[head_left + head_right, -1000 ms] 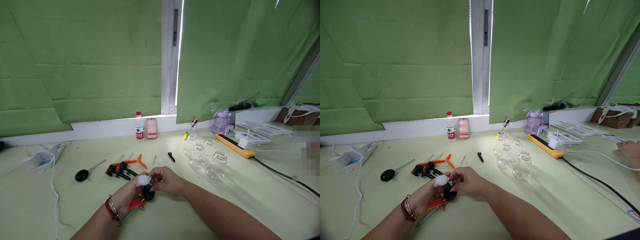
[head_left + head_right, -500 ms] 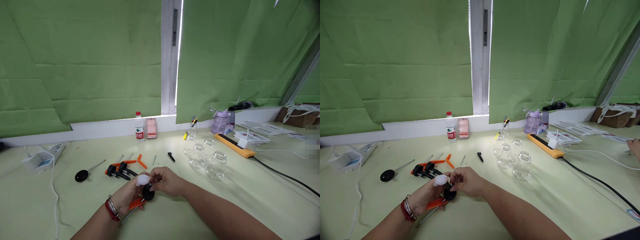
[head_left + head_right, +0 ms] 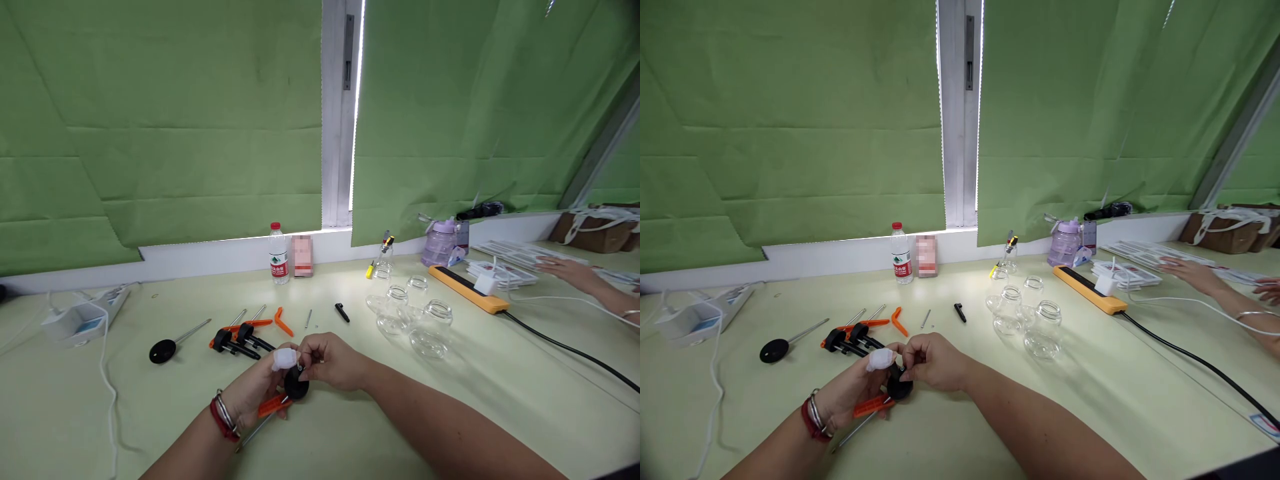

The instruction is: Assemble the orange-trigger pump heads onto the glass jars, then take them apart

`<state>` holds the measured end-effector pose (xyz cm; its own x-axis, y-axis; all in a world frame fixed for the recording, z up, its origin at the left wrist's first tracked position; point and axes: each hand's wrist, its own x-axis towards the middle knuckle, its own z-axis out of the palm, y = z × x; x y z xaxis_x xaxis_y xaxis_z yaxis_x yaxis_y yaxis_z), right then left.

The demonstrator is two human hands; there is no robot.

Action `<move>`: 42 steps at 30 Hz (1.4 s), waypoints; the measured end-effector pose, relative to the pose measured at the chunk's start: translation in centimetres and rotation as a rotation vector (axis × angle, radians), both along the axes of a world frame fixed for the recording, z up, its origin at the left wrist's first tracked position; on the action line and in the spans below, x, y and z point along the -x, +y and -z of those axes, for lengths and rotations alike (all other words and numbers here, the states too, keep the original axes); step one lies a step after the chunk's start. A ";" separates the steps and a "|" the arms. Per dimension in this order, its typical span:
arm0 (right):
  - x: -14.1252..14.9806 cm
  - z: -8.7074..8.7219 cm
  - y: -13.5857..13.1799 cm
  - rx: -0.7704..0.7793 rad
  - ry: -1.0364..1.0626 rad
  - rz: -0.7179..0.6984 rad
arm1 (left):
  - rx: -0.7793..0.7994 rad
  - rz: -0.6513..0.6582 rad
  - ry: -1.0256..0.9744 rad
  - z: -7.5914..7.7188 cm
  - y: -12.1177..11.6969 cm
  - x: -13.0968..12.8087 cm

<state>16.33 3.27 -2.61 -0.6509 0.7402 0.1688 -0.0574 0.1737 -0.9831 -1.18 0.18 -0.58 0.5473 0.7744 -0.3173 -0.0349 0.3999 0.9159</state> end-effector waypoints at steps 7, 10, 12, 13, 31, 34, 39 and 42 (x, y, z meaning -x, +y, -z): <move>0.0 -0.1 -0.2 0.021 0.026 0.006 | 0.012 -0.009 0.013 0.3 0.2 0.0; 0.0 -0.1 -0.1 0.016 0.018 -0.012 | 0.006 -0.007 0.005 0.2 0.1 0.0; 0.0 -0.1 -0.1 0.009 0.013 -0.022 | 0.006 0.001 0.003 0.2 0.0 0.1; -0.1 0.0 -0.2 0.009 0.012 -0.020 | 0.007 0.003 0.004 0.2 0.0 0.1; 0.1 -0.1 -0.2 -0.045 -0.002 0.024 | 0.007 -0.018 0.024 0.0 -0.2 0.0; 0.1 0.0 -0.2 -0.053 -0.013 0.026 | -0.005 -0.017 0.019 0.1 -0.1 0.0; 0.0 -0.2 -0.2 -0.079 -0.056 0.047 | 0.000 -0.012 0.012 0.0 -0.1 0.0; 0.0 -0.3 -0.2 -0.082 -0.037 0.044 | 0.011 -0.011 0.015 -0.1 0.0 0.1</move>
